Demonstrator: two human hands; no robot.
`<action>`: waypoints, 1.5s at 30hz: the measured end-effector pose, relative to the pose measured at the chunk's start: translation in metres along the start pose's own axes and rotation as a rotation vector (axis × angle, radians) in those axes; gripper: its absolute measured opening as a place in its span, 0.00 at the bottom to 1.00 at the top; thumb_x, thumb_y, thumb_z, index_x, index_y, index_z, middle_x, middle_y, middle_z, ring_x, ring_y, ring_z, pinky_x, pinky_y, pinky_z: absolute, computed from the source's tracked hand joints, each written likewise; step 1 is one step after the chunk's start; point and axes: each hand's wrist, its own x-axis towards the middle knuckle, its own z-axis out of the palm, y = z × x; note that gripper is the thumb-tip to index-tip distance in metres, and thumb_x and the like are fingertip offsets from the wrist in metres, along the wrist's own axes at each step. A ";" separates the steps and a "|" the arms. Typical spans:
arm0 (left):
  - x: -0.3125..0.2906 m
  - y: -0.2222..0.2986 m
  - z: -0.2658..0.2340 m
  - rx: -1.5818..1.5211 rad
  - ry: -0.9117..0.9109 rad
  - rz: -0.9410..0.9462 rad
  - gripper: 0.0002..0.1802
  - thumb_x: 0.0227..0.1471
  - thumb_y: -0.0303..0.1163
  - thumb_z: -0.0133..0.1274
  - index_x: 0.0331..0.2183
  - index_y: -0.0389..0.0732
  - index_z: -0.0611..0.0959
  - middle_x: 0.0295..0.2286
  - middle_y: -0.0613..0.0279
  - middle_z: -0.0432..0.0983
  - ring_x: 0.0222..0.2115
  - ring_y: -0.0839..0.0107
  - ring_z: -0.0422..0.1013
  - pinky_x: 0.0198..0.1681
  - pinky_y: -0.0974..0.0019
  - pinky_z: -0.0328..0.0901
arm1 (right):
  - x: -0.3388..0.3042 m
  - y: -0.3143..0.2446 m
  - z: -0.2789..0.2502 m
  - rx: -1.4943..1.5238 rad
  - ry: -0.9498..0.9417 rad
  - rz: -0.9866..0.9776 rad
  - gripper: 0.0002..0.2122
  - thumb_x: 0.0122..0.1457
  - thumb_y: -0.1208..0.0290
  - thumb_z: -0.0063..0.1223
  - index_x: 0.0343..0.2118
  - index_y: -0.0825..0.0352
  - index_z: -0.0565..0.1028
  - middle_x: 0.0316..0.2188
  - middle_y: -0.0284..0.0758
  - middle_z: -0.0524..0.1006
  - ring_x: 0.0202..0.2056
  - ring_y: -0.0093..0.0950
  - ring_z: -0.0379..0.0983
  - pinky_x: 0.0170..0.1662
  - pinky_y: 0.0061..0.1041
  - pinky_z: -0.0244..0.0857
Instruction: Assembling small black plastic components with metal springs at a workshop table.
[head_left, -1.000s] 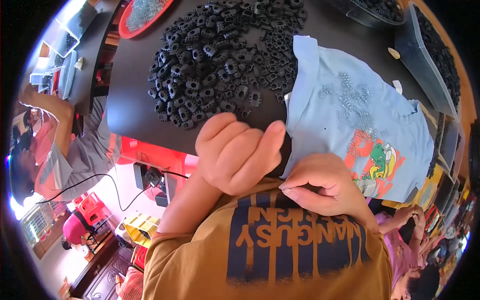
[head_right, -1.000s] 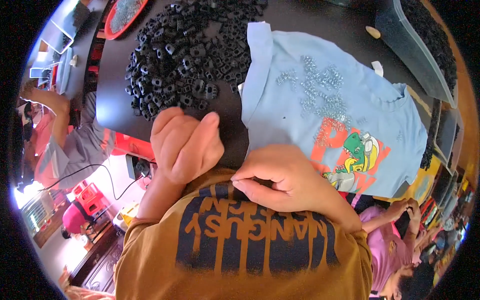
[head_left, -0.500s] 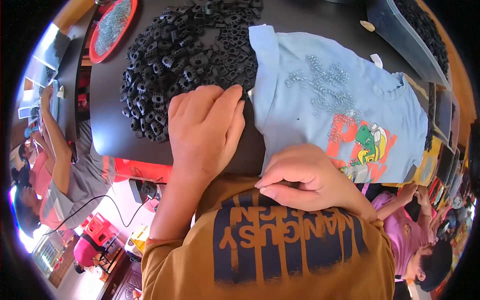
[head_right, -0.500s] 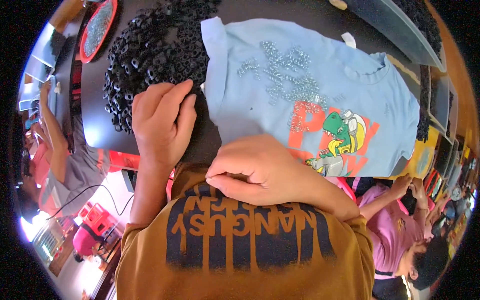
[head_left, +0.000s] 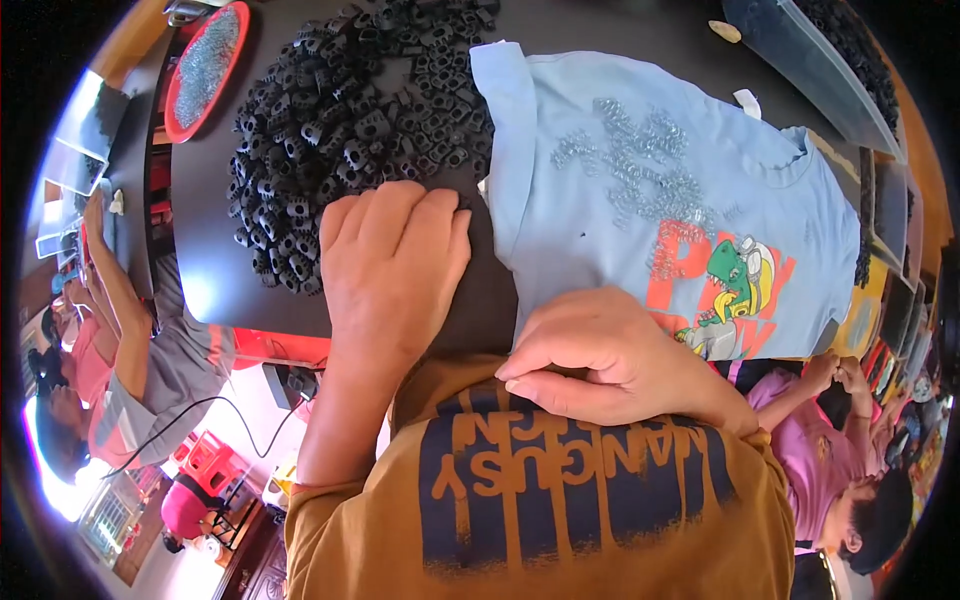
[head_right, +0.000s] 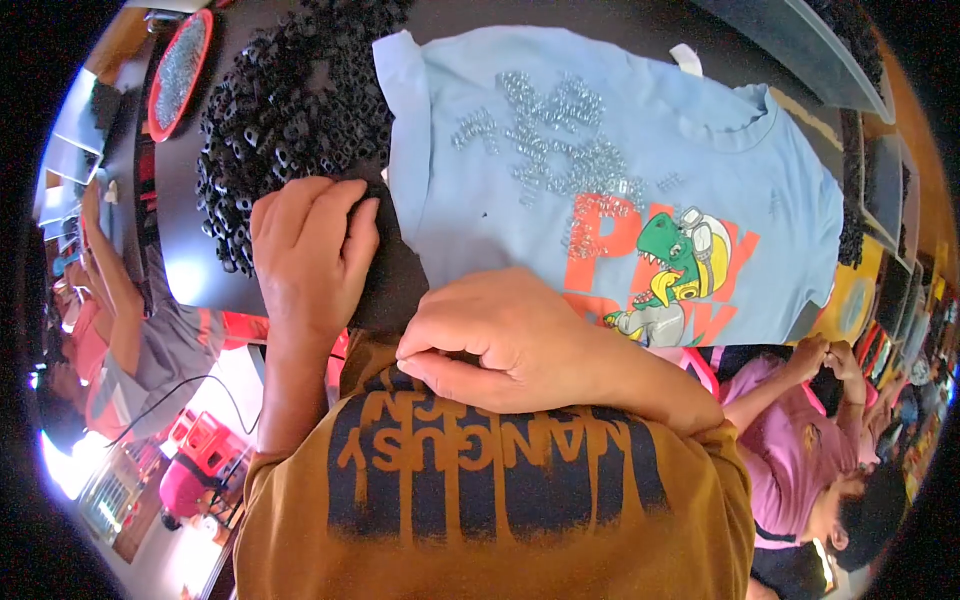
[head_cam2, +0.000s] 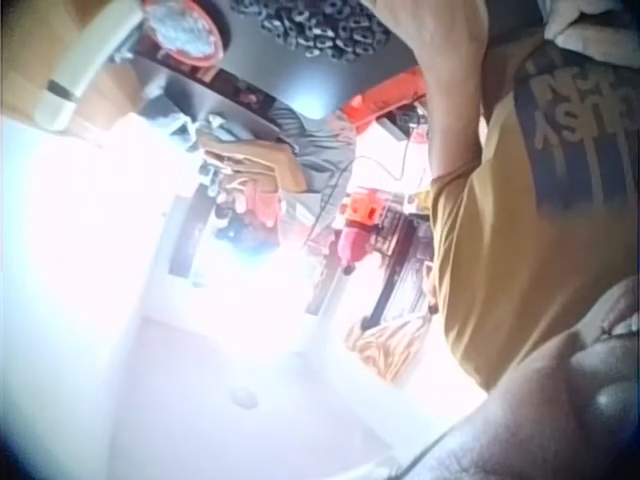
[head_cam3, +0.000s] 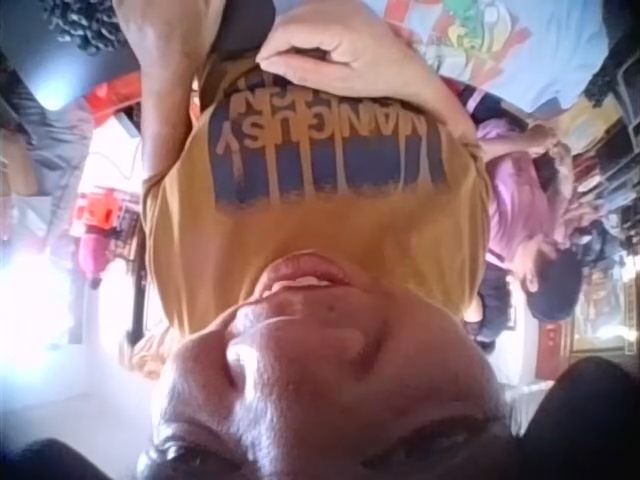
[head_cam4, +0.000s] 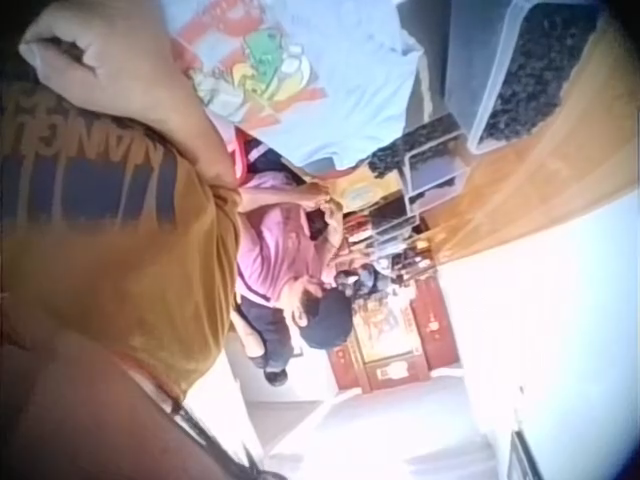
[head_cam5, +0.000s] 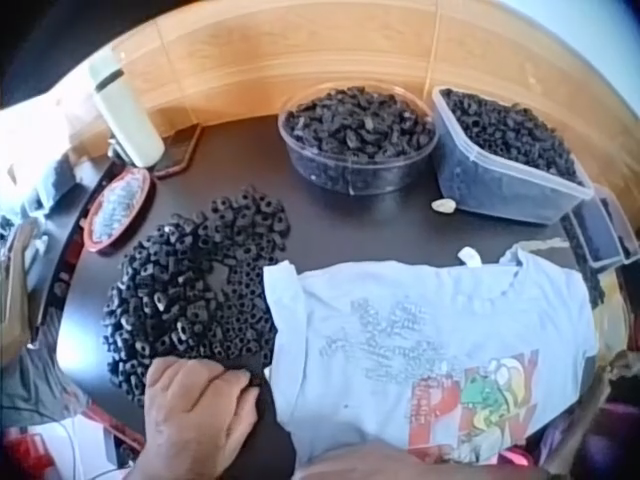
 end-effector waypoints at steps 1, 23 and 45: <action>0.000 0.000 0.000 0.005 0.005 -0.005 0.11 0.35 0.27 0.59 0.28 0.42 0.78 0.25 0.65 0.69 0.25 0.67 0.67 0.32 0.65 0.59 | 0.001 0.000 -0.002 -0.006 -0.018 -0.013 0.02 0.49 0.78 0.54 0.27 0.67 0.74 0.21 0.34 0.74 0.23 0.32 0.71 0.25 0.28 0.61; -0.009 0.046 -0.026 -1.537 -0.392 -0.802 0.06 0.53 0.21 0.47 0.36 0.36 0.70 0.28 0.65 0.70 0.22 0.84 0.66 0.25 0.80 0.62 | -0.001 -0.002 -0.006 -0.018 0.503 -0.095 0.06 0.50 0.82 0.55 0.32 0.70 0.74 0.27 0.36 0.73 0.28 0.26 0.71 0.31 0.21 0.62; -0.027 0.009 -0.031 -0.405 0.000 -0.540 0.08 0.44 0.21 0.55 0.32 0.38 0.79 0.18 0.65 0.64 0.16 0.76 0.61 0.20 0.73 0.58 | 0.004 -0.004 -0.005 -0.178 0.422 0.016 0.04 0.50 0.82 0.55 0.29 0.70 0.75 0.25 0.35 0.74 0.27 0.27 0.70 0.31 0.22 0.62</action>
